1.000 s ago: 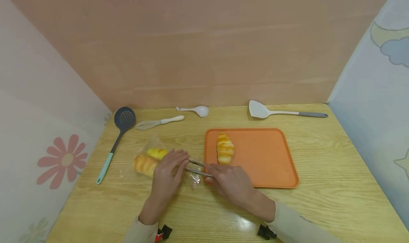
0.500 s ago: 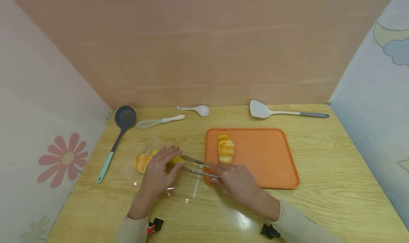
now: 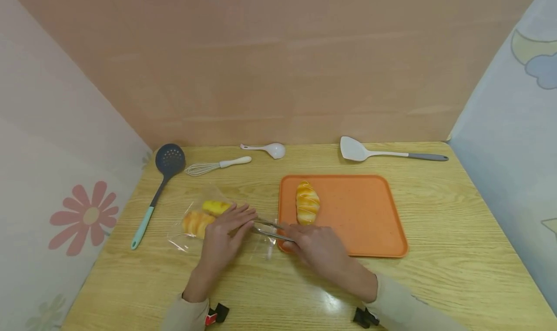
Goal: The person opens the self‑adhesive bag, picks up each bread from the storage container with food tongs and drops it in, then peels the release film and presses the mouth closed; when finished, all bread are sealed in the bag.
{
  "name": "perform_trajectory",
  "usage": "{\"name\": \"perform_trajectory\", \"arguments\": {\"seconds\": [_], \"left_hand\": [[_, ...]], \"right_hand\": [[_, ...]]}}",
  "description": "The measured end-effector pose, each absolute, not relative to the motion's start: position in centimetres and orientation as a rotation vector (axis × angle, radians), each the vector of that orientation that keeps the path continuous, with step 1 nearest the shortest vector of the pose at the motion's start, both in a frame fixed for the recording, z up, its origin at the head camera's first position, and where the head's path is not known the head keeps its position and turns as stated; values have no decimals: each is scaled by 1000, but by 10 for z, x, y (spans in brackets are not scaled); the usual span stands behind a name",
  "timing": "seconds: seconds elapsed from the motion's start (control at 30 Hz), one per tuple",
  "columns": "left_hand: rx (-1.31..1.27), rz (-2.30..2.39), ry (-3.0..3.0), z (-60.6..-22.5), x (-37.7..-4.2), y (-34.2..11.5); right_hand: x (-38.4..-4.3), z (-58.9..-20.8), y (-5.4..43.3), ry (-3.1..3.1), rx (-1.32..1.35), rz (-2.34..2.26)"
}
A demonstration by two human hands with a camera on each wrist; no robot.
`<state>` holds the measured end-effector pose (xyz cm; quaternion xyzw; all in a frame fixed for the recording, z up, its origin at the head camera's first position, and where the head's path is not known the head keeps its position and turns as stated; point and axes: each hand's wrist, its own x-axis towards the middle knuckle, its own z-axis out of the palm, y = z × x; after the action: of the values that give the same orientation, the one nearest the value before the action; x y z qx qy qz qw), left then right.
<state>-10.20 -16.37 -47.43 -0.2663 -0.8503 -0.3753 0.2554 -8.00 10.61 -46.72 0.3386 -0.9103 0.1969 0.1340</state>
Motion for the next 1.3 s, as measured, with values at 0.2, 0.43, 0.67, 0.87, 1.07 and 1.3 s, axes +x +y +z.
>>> {"name": "perform_trajectory", "arguments": {"seconds": [0.2, 0.43, 0.67, 0.87, 1.07, 1.3], "left_hand": [[-636, -1031, -2330, -473, -100, -159], [-626, -1035, -2257, -485, -103, -158], [-593, -1066, -2239, -478, -98, -151], [-567, -967, -2331, -474, -99, -159], [-641, -921, -2392, -472, -102, -170], [-696, -912, -2420, -472, -106, -181]], "right_hand": [[-78, -467, 103, -2612, 983, 527], [-76, -468, 100, -2485, 1019, 475], [-77, -467, 93, -2511, 1036, 484], [-77, -470, 93, -2577, 1011, 481], [-77, -470, 99, -2624, 1013, 483], [-76, -464, 106, -2683, 1012, 491]]}}
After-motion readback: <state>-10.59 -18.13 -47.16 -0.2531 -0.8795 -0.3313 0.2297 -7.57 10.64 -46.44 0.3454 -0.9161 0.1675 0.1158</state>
